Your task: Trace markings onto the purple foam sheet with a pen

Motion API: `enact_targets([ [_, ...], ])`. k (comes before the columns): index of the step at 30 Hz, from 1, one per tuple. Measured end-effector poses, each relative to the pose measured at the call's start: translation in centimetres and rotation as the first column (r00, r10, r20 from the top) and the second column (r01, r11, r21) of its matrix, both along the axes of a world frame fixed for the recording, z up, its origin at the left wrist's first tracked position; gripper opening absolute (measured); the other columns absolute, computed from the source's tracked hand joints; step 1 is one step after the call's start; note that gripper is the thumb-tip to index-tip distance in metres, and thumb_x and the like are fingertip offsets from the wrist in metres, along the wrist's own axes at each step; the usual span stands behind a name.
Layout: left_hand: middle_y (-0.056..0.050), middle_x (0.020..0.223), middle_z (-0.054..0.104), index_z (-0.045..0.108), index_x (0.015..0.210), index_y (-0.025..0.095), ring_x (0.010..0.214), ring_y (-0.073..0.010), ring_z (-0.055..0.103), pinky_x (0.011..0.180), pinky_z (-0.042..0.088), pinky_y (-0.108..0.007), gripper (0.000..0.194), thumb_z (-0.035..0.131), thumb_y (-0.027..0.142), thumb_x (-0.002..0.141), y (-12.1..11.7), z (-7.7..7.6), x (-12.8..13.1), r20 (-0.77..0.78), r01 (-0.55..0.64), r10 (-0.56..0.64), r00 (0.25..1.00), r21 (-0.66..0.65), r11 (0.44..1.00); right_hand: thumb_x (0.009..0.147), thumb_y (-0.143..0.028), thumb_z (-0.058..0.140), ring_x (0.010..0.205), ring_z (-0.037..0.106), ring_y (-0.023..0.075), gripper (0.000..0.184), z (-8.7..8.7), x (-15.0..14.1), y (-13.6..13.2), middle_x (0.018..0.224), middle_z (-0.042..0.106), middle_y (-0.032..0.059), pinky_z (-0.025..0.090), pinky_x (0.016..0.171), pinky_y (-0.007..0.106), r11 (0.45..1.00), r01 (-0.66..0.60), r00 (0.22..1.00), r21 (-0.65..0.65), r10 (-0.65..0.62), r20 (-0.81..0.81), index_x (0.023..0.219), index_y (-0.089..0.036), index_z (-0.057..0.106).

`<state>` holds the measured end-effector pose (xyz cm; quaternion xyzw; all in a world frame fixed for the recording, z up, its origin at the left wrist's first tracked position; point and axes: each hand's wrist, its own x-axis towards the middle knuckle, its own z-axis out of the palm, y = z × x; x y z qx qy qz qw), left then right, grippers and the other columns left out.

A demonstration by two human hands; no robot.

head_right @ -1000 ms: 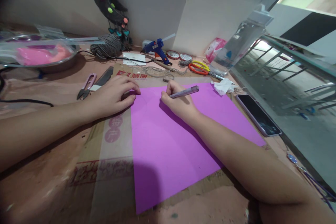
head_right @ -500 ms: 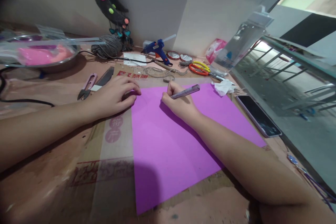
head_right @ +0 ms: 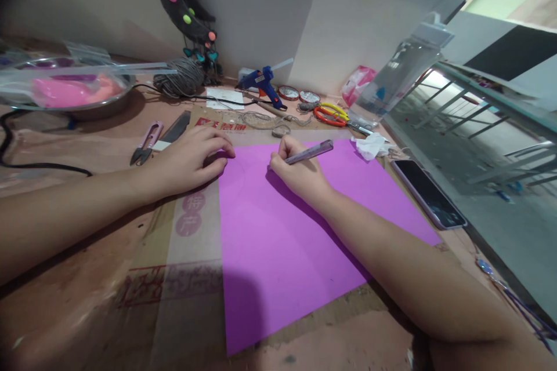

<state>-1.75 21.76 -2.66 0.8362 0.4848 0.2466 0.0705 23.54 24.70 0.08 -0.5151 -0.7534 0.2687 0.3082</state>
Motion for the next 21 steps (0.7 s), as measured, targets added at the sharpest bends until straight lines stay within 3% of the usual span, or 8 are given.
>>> enact_targets([
  [7,-0.013,0.114,0.07,0.072,0.104,0.02,0.117,-0.0335,0.062,0.11,0.047,-0.057,0.029,0.048,0.033,0.096,-0.1,-0.1,-0.1,-0.007,0.006,-0.006,1.0,0.02,1.0,0.076,-0.026,0.061,0.064,0.051,0.0154,0.026,-0.1,0.2,0.0,0.061,0.046,-0.0054,0.036,0.062,0.031,0.999,-0.008,1.0,-0.041,0.007,-0.025,0.064,-0.026,0.037],
  [10,-0.013,0.114,0.07,0.072,0.104,0.02,0.118,-0.0331,0.062,0.111,0.047,-0.057,0.028,0.048,0.032,0.096,0.0,-0.2,-0.1,-0.014,0.006,-0.006,1.0,0.021,1.0,0.078,-0.034,0.064,0.06,0.05,0.015,0.027,-0.5,0.6,0.4,0.058,0.048,-0.0061,0.036,0.059,0.03,0.996,-0.015,0.986,-0.083,0.001,-0.169,0.068,-0.026,0.04],
  [15,-0.012,0.116,0.071,0.072,0.107,0.02,0.12,-0.0322,0.062,0.113,0.048,-0.054,0.028,0.048,0.031,0.096,-0.1,-0.1,0.0,-0.013,-0.003,0.004,1.0,0.005,1.0,0.082,-0.048,0.07,0.043,0.03,0.0111,0.037,-0.9,1.2,1.5,0.045,0.039,-0.0107,0.021,0.048,0.028,0.973,-0.069,0.861,-0.219,-0.053,-0.505,0.075,-0.028,0.039],
  [21,-0.015,0.12,0.072,0.07,0.12,0.015,0.121,-0.0322,0.064,0.111,0.051,-0.053,0.038,0.041,0.024,0.097,0.1,-0.1,-0.2,0.035,-0.124,0.124,0.992,0.008,0.992,0.079,-0.052,0.078,0.043,0.034,0.0103,0.044,-0.4,1.4,1.4,0.048,0.047,-0.0084,0.024,0.047,0.028,0.962,-0.105,0.805,-0.254,-0.068,-0.589,0.074,-0.027,0.042],
])
